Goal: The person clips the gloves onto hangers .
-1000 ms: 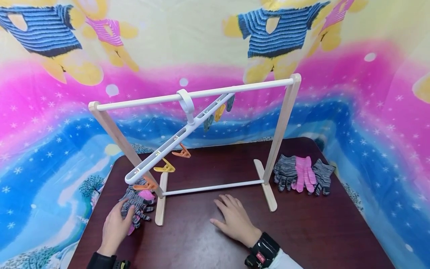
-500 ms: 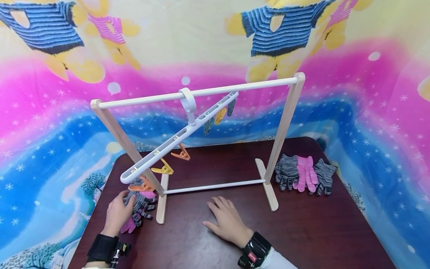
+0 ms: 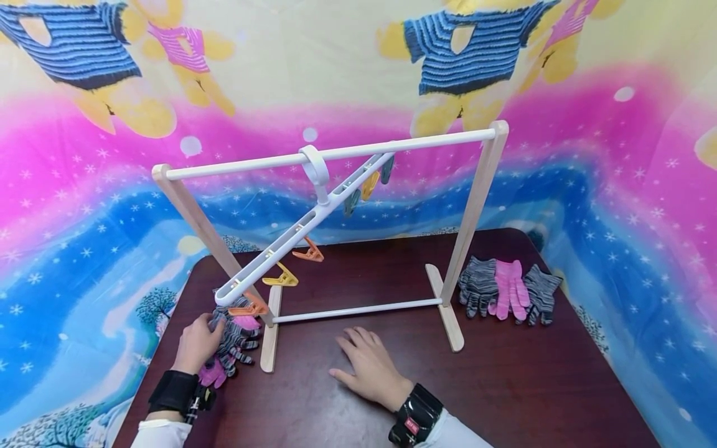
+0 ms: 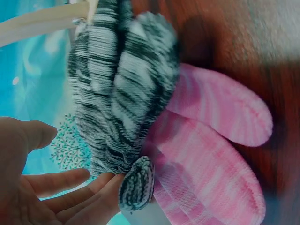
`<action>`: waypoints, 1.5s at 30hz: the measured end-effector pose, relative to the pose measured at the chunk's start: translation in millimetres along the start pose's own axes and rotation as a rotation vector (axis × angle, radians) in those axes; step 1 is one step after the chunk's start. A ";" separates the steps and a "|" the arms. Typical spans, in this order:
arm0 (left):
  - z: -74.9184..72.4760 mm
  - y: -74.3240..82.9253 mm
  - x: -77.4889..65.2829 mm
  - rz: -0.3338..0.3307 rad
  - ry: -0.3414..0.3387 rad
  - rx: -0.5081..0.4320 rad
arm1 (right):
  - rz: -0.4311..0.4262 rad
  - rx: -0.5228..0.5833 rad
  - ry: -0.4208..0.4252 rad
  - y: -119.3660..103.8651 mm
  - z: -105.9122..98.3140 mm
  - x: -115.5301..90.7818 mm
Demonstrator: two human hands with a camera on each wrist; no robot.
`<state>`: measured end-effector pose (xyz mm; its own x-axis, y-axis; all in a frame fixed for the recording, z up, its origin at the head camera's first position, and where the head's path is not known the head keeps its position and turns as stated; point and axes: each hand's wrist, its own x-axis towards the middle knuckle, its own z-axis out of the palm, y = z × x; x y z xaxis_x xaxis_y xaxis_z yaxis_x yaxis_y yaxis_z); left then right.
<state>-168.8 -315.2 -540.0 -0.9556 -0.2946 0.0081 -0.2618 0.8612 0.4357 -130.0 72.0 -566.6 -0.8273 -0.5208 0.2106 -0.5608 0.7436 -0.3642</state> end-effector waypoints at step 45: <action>10.8 -6.8 13.2 -0.072 0.023 -0.026 | -0.076 -0.071 -0.021 -13.3 0.2 18.8</action>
<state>-181.1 -320.5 -552.6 -0.9310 -0.3649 -0.0034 -0.3257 0.8266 0.4590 -138.0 52.1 -558.0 -0.7817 -0.5849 0.2164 -0.6236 0.7288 -0.2827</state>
